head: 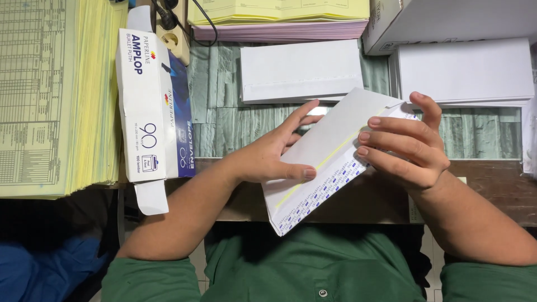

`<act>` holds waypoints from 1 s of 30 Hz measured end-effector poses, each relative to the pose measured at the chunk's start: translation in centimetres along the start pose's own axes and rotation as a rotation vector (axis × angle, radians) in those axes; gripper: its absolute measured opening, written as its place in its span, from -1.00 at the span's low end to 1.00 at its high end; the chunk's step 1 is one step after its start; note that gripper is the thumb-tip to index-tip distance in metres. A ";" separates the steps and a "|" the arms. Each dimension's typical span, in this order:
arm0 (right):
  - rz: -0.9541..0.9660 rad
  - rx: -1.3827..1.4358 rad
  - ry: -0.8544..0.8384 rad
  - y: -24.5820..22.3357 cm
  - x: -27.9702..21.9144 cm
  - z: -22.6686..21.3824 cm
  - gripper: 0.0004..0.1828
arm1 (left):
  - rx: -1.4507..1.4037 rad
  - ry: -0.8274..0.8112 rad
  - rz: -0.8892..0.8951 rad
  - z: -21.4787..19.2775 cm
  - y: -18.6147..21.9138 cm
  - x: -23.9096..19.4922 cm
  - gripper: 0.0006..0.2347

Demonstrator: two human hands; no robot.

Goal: Folding yellow documents and inserting them into white envelopes

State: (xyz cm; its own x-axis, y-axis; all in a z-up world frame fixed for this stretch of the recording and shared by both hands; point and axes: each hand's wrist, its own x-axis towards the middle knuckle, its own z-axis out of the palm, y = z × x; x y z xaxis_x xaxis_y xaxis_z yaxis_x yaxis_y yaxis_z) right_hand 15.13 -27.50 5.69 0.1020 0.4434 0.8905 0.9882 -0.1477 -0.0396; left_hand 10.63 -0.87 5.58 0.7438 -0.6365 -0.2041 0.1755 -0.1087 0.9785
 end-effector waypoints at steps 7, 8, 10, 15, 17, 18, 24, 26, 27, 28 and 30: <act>0.002 -0.021 -0.043 0.3 0.4 -0.2 -0.75 | -0.142 0.047 -0.222 0.8 0.0 0.7 0.15; 0.003 -0.021 -0.043 0.4 0.3 -0.2 -0.75 | -0.143 0.046 -0.223 0.6 -0.2 0.7 0.15; -0.006 -0.045 -0.056 0.7 0.1 -0.1 -0.71 | -0.134 0.071 -0.163 0.3 -0.6 0.8 0.14; 0.081 -0.018 -0.044 0.5 -0.6 0.2 -0.73 | -0.180 0.086 -0.082 -0.2 -1.4 0.6 0.10; 0.097 -0.020 -0.029 0.6 -0.9 0.2 -0.58 | -0.181 0.075 -0.098 -0.5 -1.5 0.7 0.08; 0.108 -0.029 -0.040 0.8 -1.1 0.1 -0.74 | -0.180 0.072 -0.065 -0.6 -1.9 0.7 0.07; 0.109 -0.048 -0.069 1.7 -2.0 -0.2 -0.70 | -0.308 0.102 -0.089 -0.6 -1.3 0.6 0.11; 0.116 -0.049 -0.076 1.8 -2.1 -0.3 -0.66 | -0.344 0.107 -0.070 -0.7 -1.5 0.7 0.10; 0.117 -0.046 -0.068 1.9 -2.2 -0.3 -0.68 | -0.392 0.111 -0.060 -0.7 -1.6 0.7 0.08; 0.118 -0.043 -0.061 2.0 -2.2 -0.3 -0.69 | -0.439 0.115 -0.050 -0.7 -1.7 0.8 0.06; 0.105 -0.051 -0.049 2.2 -2.6 -0.2 -0.67 | -0.500 0.118 -0.015 -0.8 -2.6 1.0 0.04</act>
State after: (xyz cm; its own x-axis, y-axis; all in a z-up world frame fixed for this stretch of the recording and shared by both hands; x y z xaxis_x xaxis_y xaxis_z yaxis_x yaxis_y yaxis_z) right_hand 17.02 -29.15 3.40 0.2115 0.4658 0.8592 0.9649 -0.2396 -0.1076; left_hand 11.42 -0.65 2.75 0.8015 -0.5439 -0.2487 0.4523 0.2792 0.8470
